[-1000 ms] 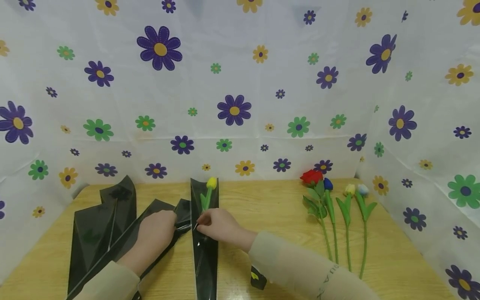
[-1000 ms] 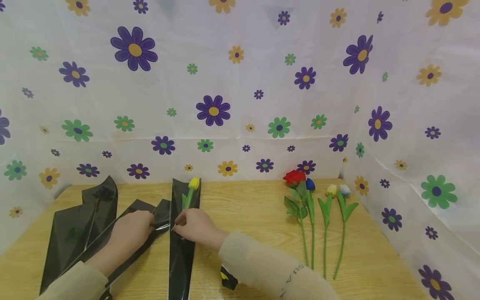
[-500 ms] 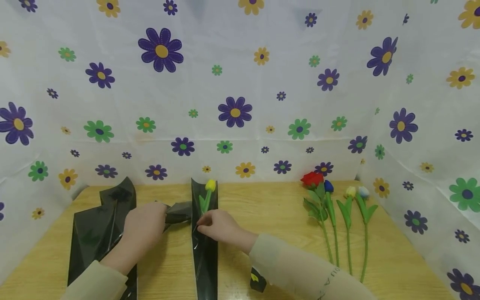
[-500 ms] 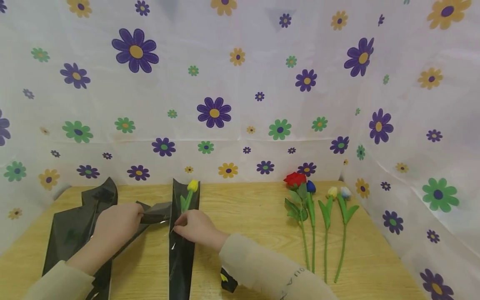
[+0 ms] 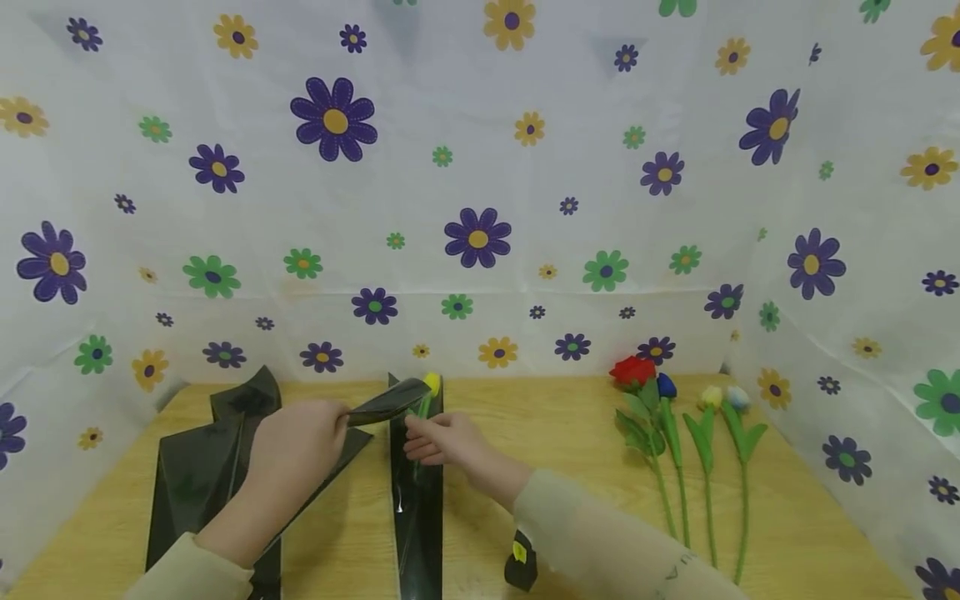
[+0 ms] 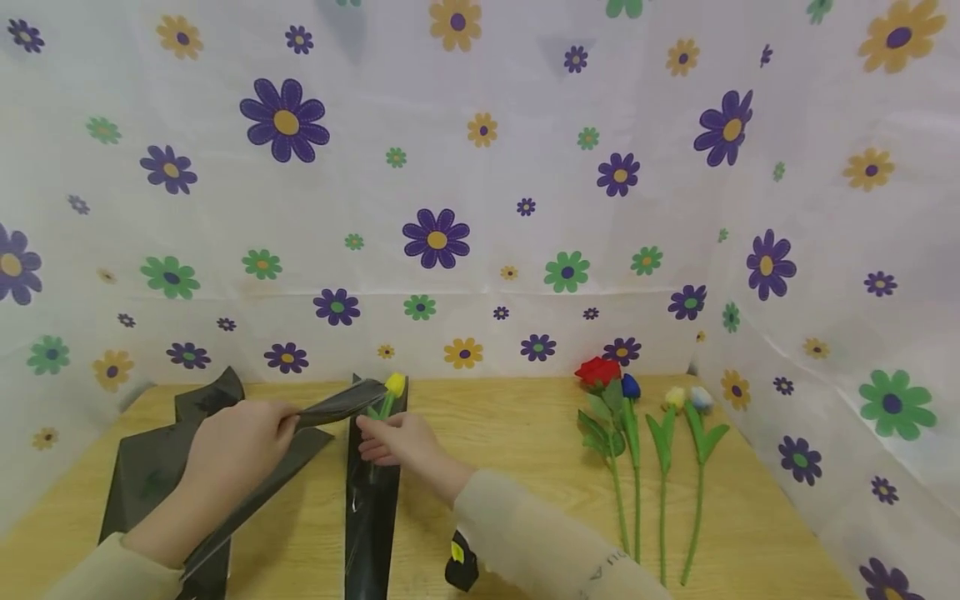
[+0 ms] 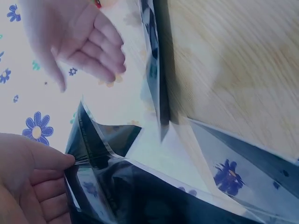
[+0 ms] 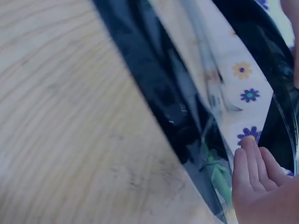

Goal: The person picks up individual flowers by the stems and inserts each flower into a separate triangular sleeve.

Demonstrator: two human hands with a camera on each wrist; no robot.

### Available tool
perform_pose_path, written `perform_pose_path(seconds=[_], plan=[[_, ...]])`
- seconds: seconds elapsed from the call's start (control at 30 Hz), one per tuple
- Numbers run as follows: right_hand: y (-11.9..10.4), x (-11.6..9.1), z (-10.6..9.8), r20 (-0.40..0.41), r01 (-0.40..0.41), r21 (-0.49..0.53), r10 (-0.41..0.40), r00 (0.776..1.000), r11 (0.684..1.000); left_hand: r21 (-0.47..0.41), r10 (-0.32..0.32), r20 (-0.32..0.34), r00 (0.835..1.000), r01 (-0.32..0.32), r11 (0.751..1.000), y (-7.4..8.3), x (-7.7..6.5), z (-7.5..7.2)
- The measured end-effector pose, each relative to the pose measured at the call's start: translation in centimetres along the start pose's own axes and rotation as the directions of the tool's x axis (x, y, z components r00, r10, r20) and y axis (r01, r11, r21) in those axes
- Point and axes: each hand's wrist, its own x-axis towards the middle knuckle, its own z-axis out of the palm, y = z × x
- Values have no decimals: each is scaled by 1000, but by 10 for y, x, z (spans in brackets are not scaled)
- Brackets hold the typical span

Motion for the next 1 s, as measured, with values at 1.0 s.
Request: perform_pose_path(seconds=[1.0], plan=[[-5,-7,-67,-144,-5,228,38,989,974,-118,246,7,969,-243,963,38,-7,20]])
